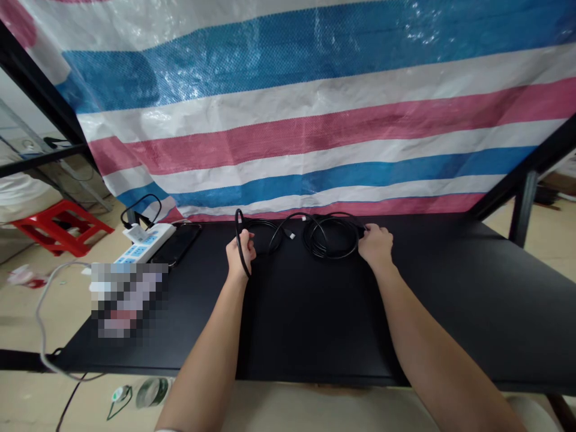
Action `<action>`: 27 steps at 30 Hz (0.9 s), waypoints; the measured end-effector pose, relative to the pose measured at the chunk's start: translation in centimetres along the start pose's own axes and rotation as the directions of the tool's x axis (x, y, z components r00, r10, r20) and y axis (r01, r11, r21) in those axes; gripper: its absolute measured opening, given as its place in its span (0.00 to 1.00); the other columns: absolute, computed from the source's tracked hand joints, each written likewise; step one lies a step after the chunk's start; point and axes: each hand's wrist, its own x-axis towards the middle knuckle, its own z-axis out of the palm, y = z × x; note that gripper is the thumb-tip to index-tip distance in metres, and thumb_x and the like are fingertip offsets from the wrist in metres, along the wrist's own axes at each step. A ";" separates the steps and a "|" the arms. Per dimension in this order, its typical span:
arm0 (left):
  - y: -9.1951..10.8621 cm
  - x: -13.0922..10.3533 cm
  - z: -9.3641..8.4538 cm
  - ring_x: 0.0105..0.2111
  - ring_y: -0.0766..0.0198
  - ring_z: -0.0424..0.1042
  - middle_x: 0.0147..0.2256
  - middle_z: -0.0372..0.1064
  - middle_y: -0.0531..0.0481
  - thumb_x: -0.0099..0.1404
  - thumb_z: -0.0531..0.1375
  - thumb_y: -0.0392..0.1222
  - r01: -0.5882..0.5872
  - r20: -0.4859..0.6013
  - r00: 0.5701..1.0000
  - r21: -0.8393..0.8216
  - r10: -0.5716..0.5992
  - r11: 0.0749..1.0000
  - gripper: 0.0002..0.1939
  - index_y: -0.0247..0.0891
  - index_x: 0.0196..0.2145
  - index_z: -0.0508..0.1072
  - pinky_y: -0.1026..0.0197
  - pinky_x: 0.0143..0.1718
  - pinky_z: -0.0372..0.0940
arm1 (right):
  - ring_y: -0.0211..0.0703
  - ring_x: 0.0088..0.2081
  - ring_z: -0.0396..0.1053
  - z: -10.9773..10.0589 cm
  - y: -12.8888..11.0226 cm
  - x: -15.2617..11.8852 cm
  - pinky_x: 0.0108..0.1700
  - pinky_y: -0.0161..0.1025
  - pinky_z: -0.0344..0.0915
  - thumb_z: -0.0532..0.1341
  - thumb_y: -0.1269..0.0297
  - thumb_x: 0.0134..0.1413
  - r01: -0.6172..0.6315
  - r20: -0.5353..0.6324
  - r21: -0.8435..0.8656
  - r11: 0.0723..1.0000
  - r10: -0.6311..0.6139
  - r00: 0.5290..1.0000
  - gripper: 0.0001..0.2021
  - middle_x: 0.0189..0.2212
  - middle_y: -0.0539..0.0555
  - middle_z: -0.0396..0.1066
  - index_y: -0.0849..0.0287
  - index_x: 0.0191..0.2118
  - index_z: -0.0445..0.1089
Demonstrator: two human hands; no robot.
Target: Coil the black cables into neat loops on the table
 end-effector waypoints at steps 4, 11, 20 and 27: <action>-0.1 0.1 -0.3 0.10 0.79 0.45 0.13 0.49 0.60 0.55 0.64 0.45 0.000 0.024 1.000 -0.007 0.000 1.000 0.15 0.34 0.19 0.67 0.72 0.11 0.39 | 0.51 0.38 0.69 -0.4 -0.5 0.4 0.42 0.49 0.63 0.56 0.66 0.45 -0.018 -0.050 0.405 0.914 0.041 0.998 0.02 0.27 0.53 0.66 0.54 0.28 0.60; 0.5 0.4 -0.3 0.09 0.79 0.44 0.13 0.48 0.61 0.59 0.60 0.43 0.141 -0.001 0.990 -0.114 -0.142 0.983 0.13 0.34 0.21 0.68 0.73 0.11 0.40 | 0.39 0.28 0.69 -3.0 -1.5 0.0 0.34 0.42 0.67 0.66 0.69 0.27 -0.092 0.124 0.952 0.292 -0.093 0.988 0.18 0.25 0.43 0.66 0.52 0.28 0.58; 0.8 0.7 -0.7 0.10 0.77 0.44 0.14 0.45 0.62 0.62 0.57 0.43 0.289 0.030 0.957 -0.236 -0.290 0.928 0.15 0.36 0.19 0.61 0.72 0.12 0.42 | 0.33 0.19 0.52 -2.9 -2.5 -1.1 0.26 0.36 0.60 0.68 0.61 0.29 0.050 0.035 0.853 0.520 -0.153 0.988 0.22 0.18 0.40 0.52 0.52 0.26 0.52; 1.0 0.9 -0.9 0.11 0.76 0.42 0.15 0.42 0.62 0.64 0.54 0.43 0.317 0.061 0.948 -0.295 -0.314 0.901 0.17 0.38 0.19 0.57 0.71 0.11 0.41 | 0.39 0.29 0.61 -2.0 -2.9 -1.9 0.33 0.39 0.63 0.74 0.56 0.17 0.117 -0.118 0.405 0.907 -0.075 0.990 0.31 0.26 0.45 0.60 0.53 0.31 0.56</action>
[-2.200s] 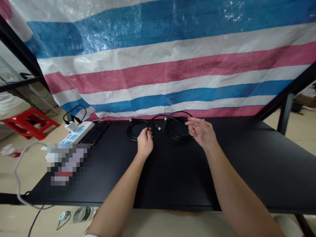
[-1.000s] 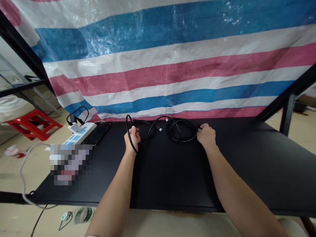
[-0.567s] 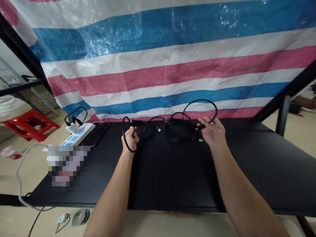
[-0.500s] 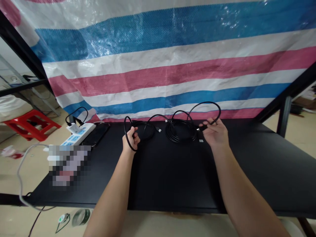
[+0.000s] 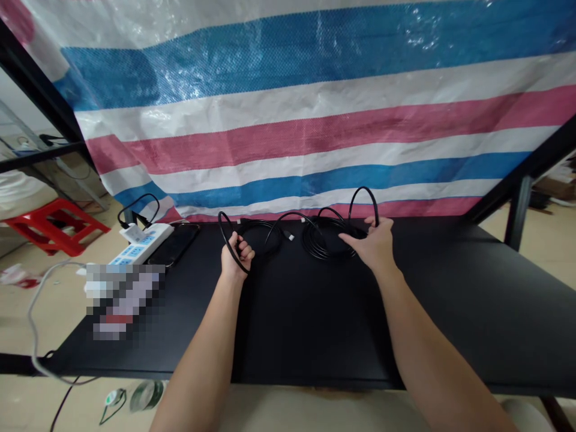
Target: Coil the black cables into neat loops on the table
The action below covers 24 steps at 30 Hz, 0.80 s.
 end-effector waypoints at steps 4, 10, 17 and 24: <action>0.2 -0.2 0.0 0.11 0.76 0.43 0.15 0.43 0.61 0.66 0.51 0.42 -0.017 -0.012 1.000 -0.035 0.017 0.999 0.18 0.38 0.18 0.57 0.72 0.12 0.42 | 0.41 0.26 0.65 -0.3 -0.2 0.7 0.33 0.41 0.65 0.68 0.50 0.34 -0.099 -0.204 0.081 0.992 0.114 0.972 0.23 0.21 0.45 0.61 0.52 0.27 0.53; 0.1 -0.6 0.4 0.11 0.76 0.46 0.15 0.46 0.59 0.67 0.49 0.40 -0.010 -0.010 1.000 -0.066 0.010 0.998 0.19 0.36 0.18 0.60 0.72 0.12 0.44 | 0.35 0.13 0.54 -0.5 -1.2 0.9 0.14 0.35 0.52 0.62 0.41 0.41 -0.104 -0.185 0.343 0.934 0.175 0.967 0.22 0.11 0.42 0.54 0.52 0.22 0.55; -0.8 -0.8 0.8 0.11 0.77 0.47 0.14 0.48 0.59 0.67 0.51 0.41 -0.013 0.037 0.999 -0.004 0.013 1.000 0.19 0.35 0.18 0.61 0.72 0.13 0.44 | 0.32 0.14 0.52 0.9 -2.2 -1.0 0.15 0.34 0.50 0.58 0.34 0.40 -0.087 0.118 0.386 0.918 0.044 0.992 0.28 0.11 0.45 0.55 0.55 0.15 0.55; -1.2 -1.0 0.9 0.11 0.77 0.49 0.14 0.50 0.59 0.66 0.53 0.41 -0.048 0.073 0.996 0.022 0.046 0.999 0.19 0.35 0.18 0.62 0.72 0.14 0.46 | 0.47 0.33 0.67 3.1 -2.7 -4.2 0.32 0.45 0.67 0.72 0.43 0.13 0.300 0.210 0.013 0.954 -0.296 0.932 0.37 0.36 0.56 0.68 0.57 0.35 0.64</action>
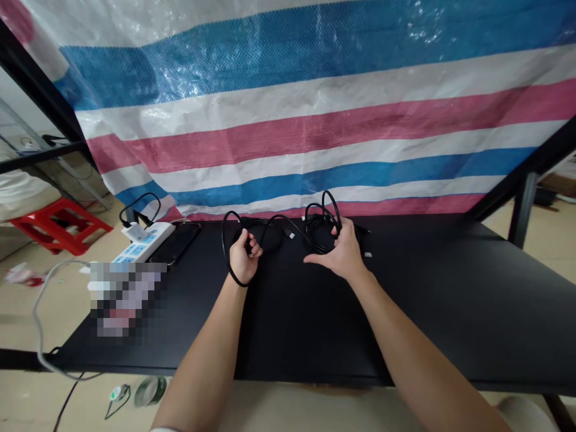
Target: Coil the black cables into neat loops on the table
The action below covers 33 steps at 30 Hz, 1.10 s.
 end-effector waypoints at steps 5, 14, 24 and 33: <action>0.2 0.2 0.0 0.12 0.76 0.51 0.13 0.51 0.59 0.61 0.58 0.44 -0.035 -0.021 0.999 0.028 0.036 0.999 0.18 0.36 0.17 0.61 0.71 0.14 0.46 | 0.46 0.30 0.67 0.1 -0.2 0.1 0.35 0.44 0.67 0.67 0.50 0.32 -0.089 -0.160 -0.039 0.995 0.082 0.984 0.19 0.26 0.52 0.67 0.54 0.27 0.61; -1.3 0.3 -0.1 0.17 0.70 0.61 0.15 0.62 0.53 0.48 0.64 0.47 -0.268 -0.022 0.950 0.456 0.312 0.848 0.15 0.35 0.14 0.68 0.66 0.20 0.54 | 0.36 0.15 0.58 -0.6 -1.1 1.6 0.13 0.32 0.51 0.59 0.32 0.37 -0.520 0.252 0.695 0.497 0.509 0.823 0.29 0.09 0.45 0.53 0.54 0.16 0.51; -3.6 -0.1 0.1 0.17 0.70 0.56 0.13 0.55 0.58 0.58 0.58 0.44 -0.425 0.022 0.865 0.564 0.501 0.708 0.19 0.39 0.13 0.58 0.65 0.22 0.53 | 0.31 0.17 0.51 1.8 -3.7 -1.4 0.17 0.33 0.50 0.66 0.31 0.16 -0.375 0.330 0.675 0.636 0.195 0.924 0.34 0.15 0.43 0.56 0.54 0.19 0.54; -1.9 0.5 -0.4 0.16 0.71 0.55 0.14 0.53 0.58 0.60 0.55 0.52 -0.507 -0.125 0.775 0.462 0.619 0.728 0.21 0.40 0.15 0.56 0.66 0.20 0.52 | 0.33 0.18 0.55 1.0 -2.5 -0.3 0.22 0.34 0.56 0.65 0.52 0.37 -0.333 -0.011 0.387 0.860 0.366 0.931 0.20 0.13 0.44 0.57 0.54 0.17 0.53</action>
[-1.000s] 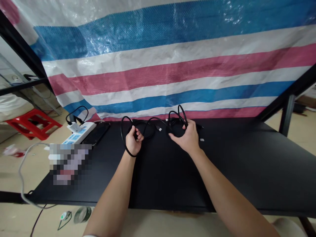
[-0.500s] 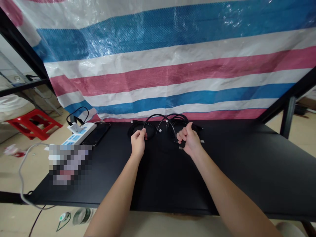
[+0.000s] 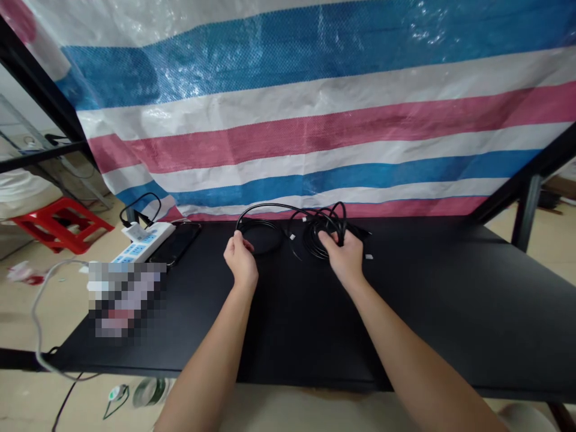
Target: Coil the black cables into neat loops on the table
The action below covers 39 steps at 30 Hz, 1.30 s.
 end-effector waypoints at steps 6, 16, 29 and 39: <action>1.1 -0.8 0.0 0.16 0.70 0.62 0.15 0.60 0.58 0.46 0.63 0.41 0.233 0.479 0.864 -0.107 -0.155 0.967 0.13 0.36 0.31 0.74 0.65 0.21 0.56 | 0.31 0.12 0.49 -1.0 -1.1 1.3 0.13 0.31 0.47 0.65 0.43 0.37 -0.258 0.167 0.387 0.885 0.208 0.964 0.26 0.09 0.41 0.48 0.54 0.15 0.50; 1.2 -2.4 -0.1 0.07 0.66 0.59 0.12 0.60 0.59 0.47 0.65 0.57 0.485 0.662 0.510 0.307 -0.550 0.819 0.36 0.37 0.50 0.65 0.68 0.08 0.45 | 0.31 0.11 0.43 -1.1 -1.5 0.0 0.13 0.31 0.48 0.60 0.38 0.43 -0.546 0.591 0.400 0.736 0.248 0.768 0.32 0.07 0.42 0.40 0.55 0.11 0.43; 0.8 -3.6 1.6 0.20 0.67 0.68 0.17 0.65 0.54 0.47 0.68 0.52 0.547 0.573 0.712 -0.088 -0.407 0.833 0.20 0.36 0.19 0.65 0.64 0.24 0.64 | 0.37 0.17 0.63 1.3 -1.0 -1.1 0.13 0.30 0.52 0.71 0.52 0.26 -0.577 0.407 0.488 0.656 0.413 0.814 0.20 0.12 0.42 0.56 0.55 0.23 0.63; 1.0 -3.2 1.5 0.11 0.76 0.52 0.11 0.46 0.62 0.47 0.68 0.52 0.587 0.516 0.733 -0.151 -0.442 0.796 0.28 0.39 0.16 0.52 0.69 0.13 0.49 | 0.35 0.14 0.62 1.7 0.6 -1.4 0.13 0.31 0.57 0.72 0.55 0.29 -0.410 0.288 0.263 0.873 0.334 0.897 0.21 0.13 0.41 0.60 0.56 0.23 0.59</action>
